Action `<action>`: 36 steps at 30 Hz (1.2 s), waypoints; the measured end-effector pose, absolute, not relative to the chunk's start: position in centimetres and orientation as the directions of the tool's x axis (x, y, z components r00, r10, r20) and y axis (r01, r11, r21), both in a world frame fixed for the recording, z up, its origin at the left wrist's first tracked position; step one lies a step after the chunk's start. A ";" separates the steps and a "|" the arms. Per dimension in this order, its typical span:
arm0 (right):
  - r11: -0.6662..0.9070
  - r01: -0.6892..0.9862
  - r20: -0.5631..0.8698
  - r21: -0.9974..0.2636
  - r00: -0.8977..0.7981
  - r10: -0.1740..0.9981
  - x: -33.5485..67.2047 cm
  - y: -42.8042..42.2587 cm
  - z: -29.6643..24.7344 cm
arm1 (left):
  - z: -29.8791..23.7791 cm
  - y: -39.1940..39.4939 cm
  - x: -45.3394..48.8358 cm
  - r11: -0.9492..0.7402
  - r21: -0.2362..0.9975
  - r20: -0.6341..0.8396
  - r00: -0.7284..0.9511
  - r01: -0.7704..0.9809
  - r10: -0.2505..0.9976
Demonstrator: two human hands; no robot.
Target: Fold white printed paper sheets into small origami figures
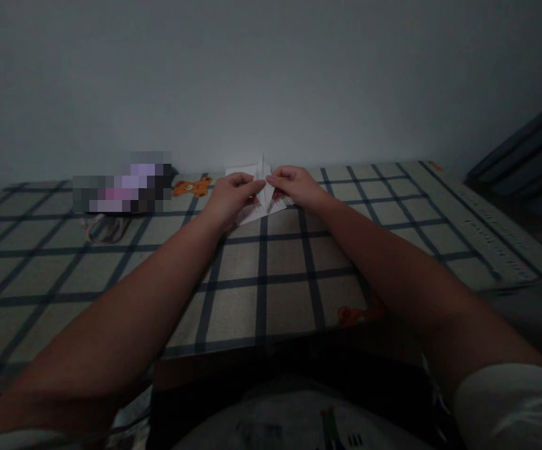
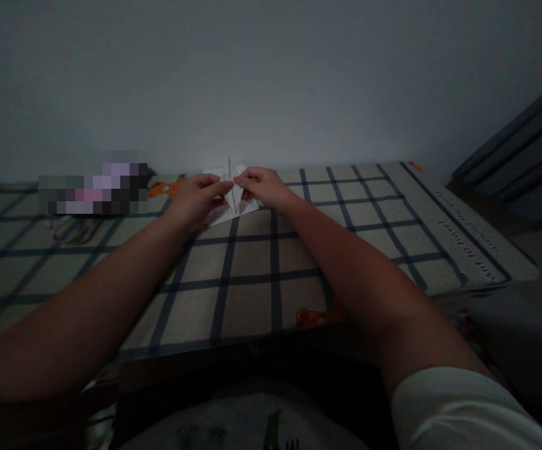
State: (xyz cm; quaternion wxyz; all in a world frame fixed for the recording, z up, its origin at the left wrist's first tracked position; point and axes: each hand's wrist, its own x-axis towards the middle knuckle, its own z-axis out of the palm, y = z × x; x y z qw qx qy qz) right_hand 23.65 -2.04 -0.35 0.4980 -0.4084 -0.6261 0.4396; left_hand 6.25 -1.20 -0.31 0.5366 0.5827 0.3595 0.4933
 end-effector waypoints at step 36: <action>0.387 0.180 0.309 -0.904 -0.350 0.885 22.8 -2.9 0.0 | -0.7 -1.1 6.4 -0.436 0.899 0.429 0.129 0.032 0.894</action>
